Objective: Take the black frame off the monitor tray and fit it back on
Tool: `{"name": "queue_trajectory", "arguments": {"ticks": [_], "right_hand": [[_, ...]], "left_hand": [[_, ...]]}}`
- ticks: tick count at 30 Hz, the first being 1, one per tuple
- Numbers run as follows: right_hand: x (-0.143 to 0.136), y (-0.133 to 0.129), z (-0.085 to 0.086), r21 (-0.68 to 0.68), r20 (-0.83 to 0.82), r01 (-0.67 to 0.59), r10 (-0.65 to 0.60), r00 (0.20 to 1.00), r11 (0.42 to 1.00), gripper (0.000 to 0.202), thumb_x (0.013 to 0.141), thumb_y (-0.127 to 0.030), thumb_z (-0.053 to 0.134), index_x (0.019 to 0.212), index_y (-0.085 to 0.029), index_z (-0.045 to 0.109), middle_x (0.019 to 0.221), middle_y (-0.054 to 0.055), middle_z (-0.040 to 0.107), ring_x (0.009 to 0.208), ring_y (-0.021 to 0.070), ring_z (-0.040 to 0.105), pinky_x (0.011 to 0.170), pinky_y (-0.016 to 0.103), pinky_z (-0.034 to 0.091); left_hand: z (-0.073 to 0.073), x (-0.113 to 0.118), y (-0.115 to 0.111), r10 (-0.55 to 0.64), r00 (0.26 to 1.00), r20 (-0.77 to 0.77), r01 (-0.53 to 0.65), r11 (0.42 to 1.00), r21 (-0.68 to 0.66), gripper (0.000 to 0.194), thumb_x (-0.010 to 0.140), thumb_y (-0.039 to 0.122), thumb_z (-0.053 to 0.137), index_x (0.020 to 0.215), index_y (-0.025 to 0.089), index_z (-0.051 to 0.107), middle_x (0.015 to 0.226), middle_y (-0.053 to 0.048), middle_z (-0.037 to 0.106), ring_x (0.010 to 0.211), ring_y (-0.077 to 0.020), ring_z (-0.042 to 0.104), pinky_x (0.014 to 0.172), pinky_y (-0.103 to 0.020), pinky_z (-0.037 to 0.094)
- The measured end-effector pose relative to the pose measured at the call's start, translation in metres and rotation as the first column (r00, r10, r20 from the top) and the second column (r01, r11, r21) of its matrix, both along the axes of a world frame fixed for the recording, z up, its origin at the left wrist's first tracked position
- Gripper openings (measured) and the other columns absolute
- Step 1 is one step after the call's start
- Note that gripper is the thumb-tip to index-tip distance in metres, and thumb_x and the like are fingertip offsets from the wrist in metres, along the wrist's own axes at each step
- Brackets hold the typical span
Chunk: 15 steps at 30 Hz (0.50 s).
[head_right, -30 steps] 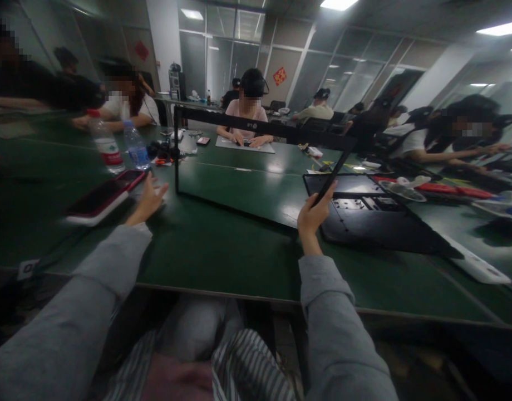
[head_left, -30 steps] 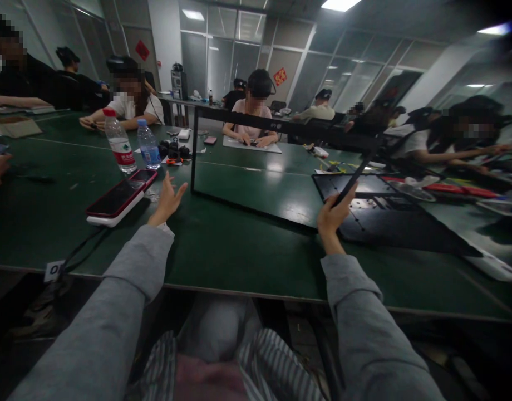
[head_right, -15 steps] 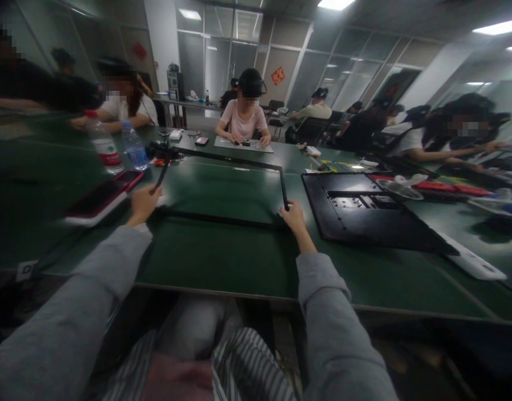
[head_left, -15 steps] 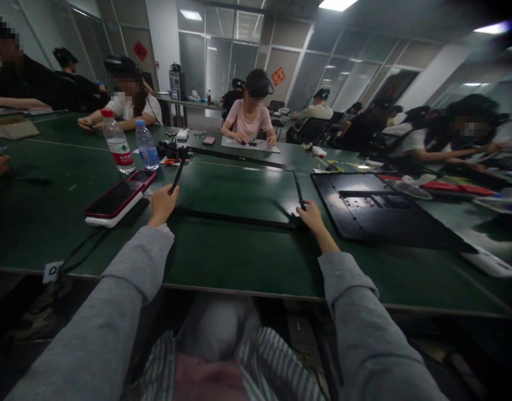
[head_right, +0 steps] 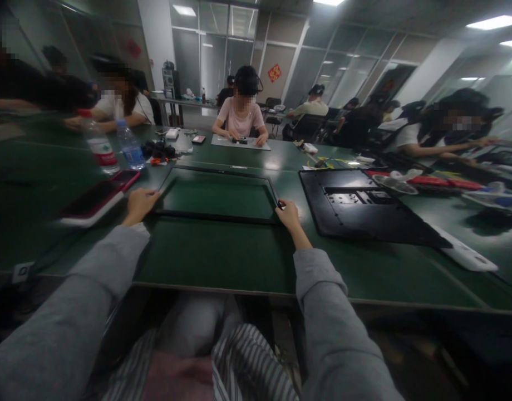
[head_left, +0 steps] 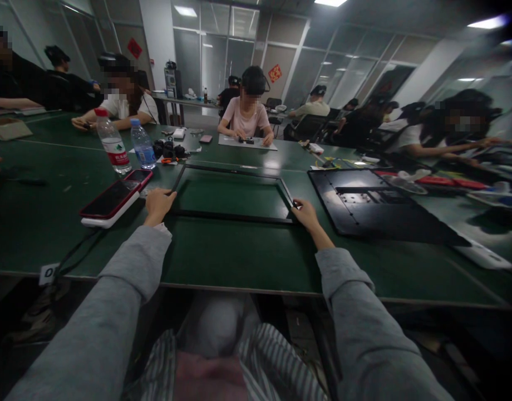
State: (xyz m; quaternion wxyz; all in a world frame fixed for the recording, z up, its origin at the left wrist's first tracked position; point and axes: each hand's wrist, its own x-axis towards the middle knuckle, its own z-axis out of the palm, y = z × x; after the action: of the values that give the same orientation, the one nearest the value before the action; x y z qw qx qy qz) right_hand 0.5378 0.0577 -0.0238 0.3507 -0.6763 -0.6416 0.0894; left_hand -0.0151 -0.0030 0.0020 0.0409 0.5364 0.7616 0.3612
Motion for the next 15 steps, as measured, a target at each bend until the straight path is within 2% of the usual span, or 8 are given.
{"name": "queue_trajectory", "arguments": {"ticks": [5, 10, 13, 15], "right_hand": [[0.0, -0.001, -0.004, 0.022, 0.043, -0.004, 0.003, 0.999, 1.0, 0.053, 0.074, -0.024, 0.06, 0.124, -0.013, 0.077, 0.098, 0.01, 0.069, 0.093, 0.0253, 0.063, 0.101, 0.045, 0.053], [-0.003, -0.003, -0.001, 0.029, 0.038, 0.007, -0.008, 0.999, 1.0, 0.052, 0.075, -0.024, 0.06, 0.122, -0.011, 0.078, 0.099, 0.011, 0.068, 0.092, 0.0251, 0.063, 0.102, 0.043, 0.052], [-0.004, -0.006, 0.002, 0.05, 0.01, 0.047, -0.047, 0.999, 0.998, 0.048, 0.073, -0.026, 0.062, 0.117, -0.014, 0.079, 0.096, 0.01, 0.069, 0.089, 0.0247, 0.063, 0.099, 0.043, 0.053], [-0.003, -0.008, 0.004, 0.057, -0.029, 0.091, -0.089, 0.996, 0.994, 0.046, 0.072, -0.026, 0.063, 0.114, -0.015, 0.079, 0.093, 0.009, 0.07, 0.086, 0.0242, 0.063, 0.095, 0.043, 0.054]], "left_hand": [[-0.004, -0.002, 0.003, -0.023, 1.0, -0.005, 0.022, 0.999, -0.045, 0.043, 0.087, 0.051, 0.068, 0.106, 0.017, 0.086, 0.117, -0.023, 0.076, 0.12, -0.0467, 0.064, 0.105, -0.058, 0.046], [-0.009, -0.002, 0.005, -0.016, 0.998, -0.056, 0.014, 0.999, -0.041, 0.04, 0.088, 0.05, 0.065, 0.105, 0.02, 0.086, 0.114, -0.02, 0.077, 0.117, -0.0444, 0.065, 0.102, -0.055, 0.049], [-0.007, 0.003, 0.007, -0.05, 0.997, -0.063, 0.048, 0.998, -0.032, 0.042, 0.092, 0.041, 0.06, 0.118, 0.016, 0.082, 0.124, -0.022, 0.073, 0.122, -0.0429, 0.063, 0.107, -0.056, 0.046], [-0.003, 0.01, 0.007, -0.113, 0.993, -0.045, 0.113, 0.994, -0.009, 0.045, 0.094, 0.037, 0.058, 0.128, 0.015, 0.078, 0.132, -0.022, 0.07, 0.128, -0.0407, 0.06, 0.113, -0.055, 0.043]]}}
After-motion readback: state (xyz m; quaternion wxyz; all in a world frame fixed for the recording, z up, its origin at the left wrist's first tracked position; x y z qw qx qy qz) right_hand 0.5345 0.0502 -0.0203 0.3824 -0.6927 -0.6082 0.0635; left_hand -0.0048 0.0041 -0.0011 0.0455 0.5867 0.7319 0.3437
